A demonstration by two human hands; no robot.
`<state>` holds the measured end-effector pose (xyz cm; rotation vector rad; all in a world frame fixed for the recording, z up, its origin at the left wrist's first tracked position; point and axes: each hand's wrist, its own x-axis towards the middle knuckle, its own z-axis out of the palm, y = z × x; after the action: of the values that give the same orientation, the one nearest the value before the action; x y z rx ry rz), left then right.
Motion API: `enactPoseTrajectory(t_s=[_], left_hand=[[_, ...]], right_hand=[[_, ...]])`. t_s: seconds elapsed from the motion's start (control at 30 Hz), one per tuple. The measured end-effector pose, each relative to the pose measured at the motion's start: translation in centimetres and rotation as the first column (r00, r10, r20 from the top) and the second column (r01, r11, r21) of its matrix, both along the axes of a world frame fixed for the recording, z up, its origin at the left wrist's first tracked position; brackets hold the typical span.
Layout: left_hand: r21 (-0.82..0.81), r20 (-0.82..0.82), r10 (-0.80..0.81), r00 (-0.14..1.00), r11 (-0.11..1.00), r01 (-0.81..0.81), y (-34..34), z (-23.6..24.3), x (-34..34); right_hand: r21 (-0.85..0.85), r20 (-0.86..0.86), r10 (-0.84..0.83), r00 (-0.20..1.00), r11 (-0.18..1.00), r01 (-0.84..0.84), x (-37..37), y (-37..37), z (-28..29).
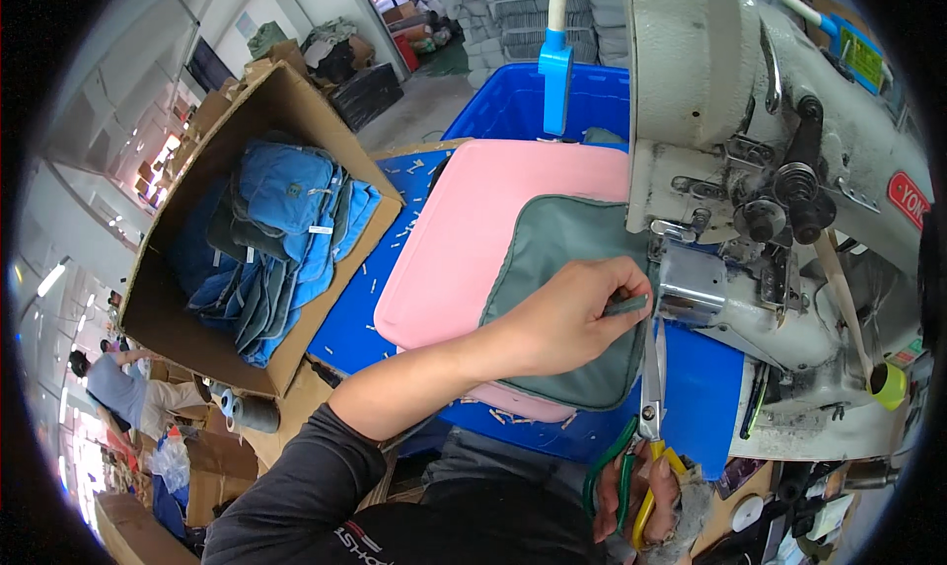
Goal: Sewing and trimming a small green leather bag using an industrial sewing machine.
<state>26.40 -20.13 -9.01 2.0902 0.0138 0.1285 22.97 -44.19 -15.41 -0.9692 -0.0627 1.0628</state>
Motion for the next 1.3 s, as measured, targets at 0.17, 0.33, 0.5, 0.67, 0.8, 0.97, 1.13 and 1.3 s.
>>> enactPoseTrajectory(t_s=[0.17, 0.33, 0.5, 0.67, 0.8, 0.97, 1.13, 1.3], left_hand=[[-0.006, 0.017, -0.014, 1.000, 1.000, 0.014, -0.1, 0.1, 0.1], [0.024, 0.048, -0.020, 0.999, 1.000, 0.019, -0.2, 0.0, 0.1], [0.053, 0.045, -0.003, 0.999, 0.999, 0.001, -0.3, 0.3, -0.1], [-0.004, 0.077, 0.020, 0.997, 1.000, -0.019, -0.5, -0.3, -0.2], [-0.027, 0.046, 0.031, 0.998, 0.999, -0.030, -0.6, -0.1, -0.3], [-0.026, 0.075, 0.015, 0.997, 1.000, -0.013, -0.7, -0.2, -0.3], [-0.005, 0.058, 0.016, 0.998, 1.000, -0.016, -0.7, -0.3, -0.4], [-0.012, 0.053, 0.003, 0.999, 1.000, -0.002, -0.5, -0.8, -0.4]], right_hand=[[-0.044, 0.027, -0.061, 0.998, 0.997, 0.062, -0.2, 0.2, 0.5], [-0.084, 0.023, -0.073, 0.997, 0.994, 0.074, 0.2, 0.4, 0.4], [-0.115, -0.049, -0.021, 0.999, 0.993, 0.016, 0.9, 0.3, -0.8], [-0.272, 0.526, 0.057, 0.849, 0.957, 0.104, 0.0, 1.4, 0.6], [-0.276, 0.386, -0.134, 0.913, 0.927, 0.253, 0.2, 2.1, 0.7], [-0.107, 0.061, -0.116, 0.991, 0.987, 0.122, -0.5, 1.7, 0.2], [0.012, -0.003, -0.135, 0.991, 0.991, 0.135, -0.9, 2.3, 0.6], [0.032, -0.040, -0.114, 0.993, 0.993, 0.115, -0.5, 2.5, 0.6]])
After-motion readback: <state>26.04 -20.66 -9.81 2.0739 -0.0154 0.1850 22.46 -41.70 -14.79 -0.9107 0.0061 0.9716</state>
